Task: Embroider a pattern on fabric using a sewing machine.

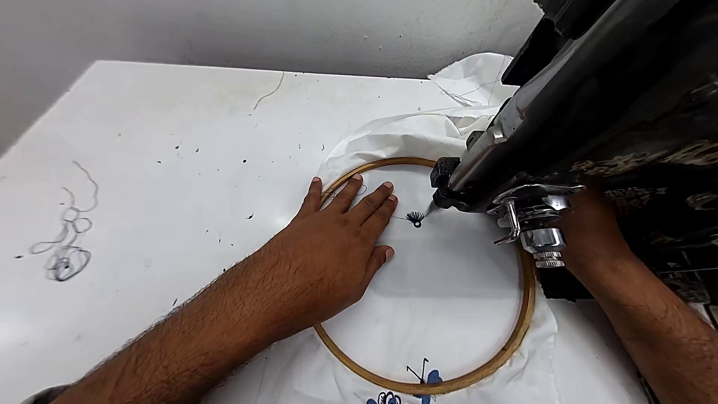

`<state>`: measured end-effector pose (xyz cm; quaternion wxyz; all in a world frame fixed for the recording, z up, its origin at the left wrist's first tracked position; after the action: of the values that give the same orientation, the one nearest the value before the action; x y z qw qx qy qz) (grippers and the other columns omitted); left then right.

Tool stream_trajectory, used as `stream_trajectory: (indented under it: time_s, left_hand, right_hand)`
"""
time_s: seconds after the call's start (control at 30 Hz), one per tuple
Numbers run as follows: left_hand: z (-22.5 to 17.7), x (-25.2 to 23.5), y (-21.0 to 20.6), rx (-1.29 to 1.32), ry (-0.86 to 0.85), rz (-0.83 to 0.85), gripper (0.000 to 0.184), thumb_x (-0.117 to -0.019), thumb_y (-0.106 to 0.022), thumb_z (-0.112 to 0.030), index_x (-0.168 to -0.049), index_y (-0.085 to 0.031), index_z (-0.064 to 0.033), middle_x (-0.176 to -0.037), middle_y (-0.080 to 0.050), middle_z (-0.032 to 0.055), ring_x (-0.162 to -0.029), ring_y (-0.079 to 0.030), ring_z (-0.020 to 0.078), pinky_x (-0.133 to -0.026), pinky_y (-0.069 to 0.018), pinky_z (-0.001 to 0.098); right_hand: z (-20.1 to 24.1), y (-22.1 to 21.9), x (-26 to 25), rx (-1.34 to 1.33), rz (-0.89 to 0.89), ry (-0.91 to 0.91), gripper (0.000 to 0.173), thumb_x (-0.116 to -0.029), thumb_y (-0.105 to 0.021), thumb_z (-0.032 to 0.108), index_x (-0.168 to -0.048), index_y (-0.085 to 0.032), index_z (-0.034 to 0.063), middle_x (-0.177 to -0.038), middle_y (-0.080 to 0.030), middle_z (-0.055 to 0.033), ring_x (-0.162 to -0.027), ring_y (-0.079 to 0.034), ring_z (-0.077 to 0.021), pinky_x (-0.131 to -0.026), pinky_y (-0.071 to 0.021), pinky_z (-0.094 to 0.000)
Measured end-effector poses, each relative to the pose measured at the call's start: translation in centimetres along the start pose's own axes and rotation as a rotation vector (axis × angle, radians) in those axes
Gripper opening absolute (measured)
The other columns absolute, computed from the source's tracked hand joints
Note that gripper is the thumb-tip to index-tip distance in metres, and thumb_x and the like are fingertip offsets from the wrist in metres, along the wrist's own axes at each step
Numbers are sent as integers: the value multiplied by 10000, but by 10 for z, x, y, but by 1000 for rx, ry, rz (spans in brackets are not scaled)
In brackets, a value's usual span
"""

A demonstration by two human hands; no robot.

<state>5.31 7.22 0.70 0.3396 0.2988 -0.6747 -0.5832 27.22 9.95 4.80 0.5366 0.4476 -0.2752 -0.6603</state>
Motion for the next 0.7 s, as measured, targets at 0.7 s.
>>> stream_trajectory:
  time_s: [0.7]
  left_hand:
    - [0, -8, -1, 16, -24, -60, 651, -1082, -219, -514, -1626, -336, -175, -1698, -280, -10, -1573, -223, 312, -1189, -159, 734]
  right_hand:
    - [-5, 3, -3, -56, -60, 97, 212, -874, -672, 209, -1015, -674, 51, -949, -659, -87, -912, -631, -110, -801, -506, -341]
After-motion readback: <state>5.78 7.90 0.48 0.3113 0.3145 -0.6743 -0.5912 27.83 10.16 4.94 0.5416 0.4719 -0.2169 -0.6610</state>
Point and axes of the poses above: each hand's wrist, its own x-axis away from the middle knuckle, its own y-axis out of the back of the hand, z = x × y, the point moved 10 cm from there along -x, towards the middle knuckle
